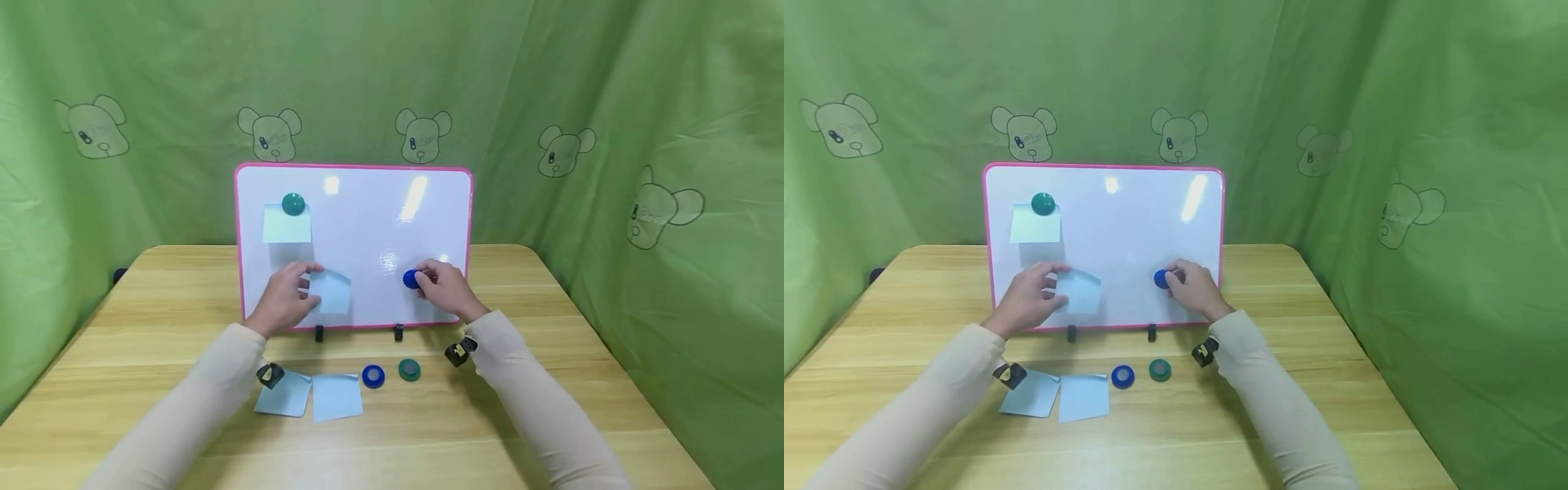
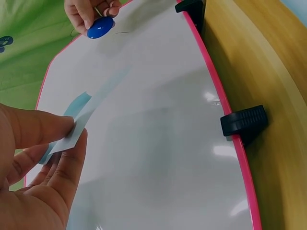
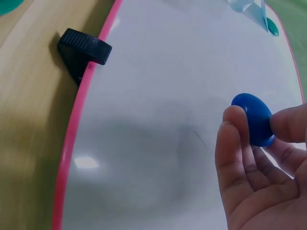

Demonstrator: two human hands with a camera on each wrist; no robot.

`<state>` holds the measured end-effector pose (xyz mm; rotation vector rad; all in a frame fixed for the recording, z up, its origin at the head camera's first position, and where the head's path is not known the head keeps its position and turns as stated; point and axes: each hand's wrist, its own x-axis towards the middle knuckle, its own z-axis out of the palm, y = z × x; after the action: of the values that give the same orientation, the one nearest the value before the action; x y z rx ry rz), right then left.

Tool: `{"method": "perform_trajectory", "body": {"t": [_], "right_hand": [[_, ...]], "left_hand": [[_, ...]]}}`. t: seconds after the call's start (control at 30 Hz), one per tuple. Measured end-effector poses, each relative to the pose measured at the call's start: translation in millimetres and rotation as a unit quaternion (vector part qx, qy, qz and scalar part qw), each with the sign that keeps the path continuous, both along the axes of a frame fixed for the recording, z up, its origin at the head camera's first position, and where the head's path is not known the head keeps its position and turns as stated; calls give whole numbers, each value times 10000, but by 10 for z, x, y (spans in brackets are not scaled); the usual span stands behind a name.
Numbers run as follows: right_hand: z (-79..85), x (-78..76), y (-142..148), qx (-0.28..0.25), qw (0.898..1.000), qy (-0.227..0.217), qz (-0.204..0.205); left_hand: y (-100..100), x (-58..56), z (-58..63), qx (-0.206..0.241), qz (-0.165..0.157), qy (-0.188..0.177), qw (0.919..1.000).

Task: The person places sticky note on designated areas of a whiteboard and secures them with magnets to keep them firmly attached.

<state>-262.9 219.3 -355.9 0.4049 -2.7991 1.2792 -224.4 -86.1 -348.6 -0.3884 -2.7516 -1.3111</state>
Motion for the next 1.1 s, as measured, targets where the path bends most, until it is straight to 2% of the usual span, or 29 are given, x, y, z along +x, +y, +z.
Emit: {"method": "perform_trajectory", "body": {"t": [0.23, 0.7, 1.1], "right_hand": [[10, -30, -48, -94, 9999, -60, -64], [111, -113, -140, -220, 9996, 68, -155], [157, -205, -182, -452, 9984, 209, -267]], "left_hand": [[55, -29, -3, -14, 72, 107, 9999], [173, -100, 109, 43, 82, 390, 9992], [276, -193, 180, 65, 81, 489, 9987]]}}
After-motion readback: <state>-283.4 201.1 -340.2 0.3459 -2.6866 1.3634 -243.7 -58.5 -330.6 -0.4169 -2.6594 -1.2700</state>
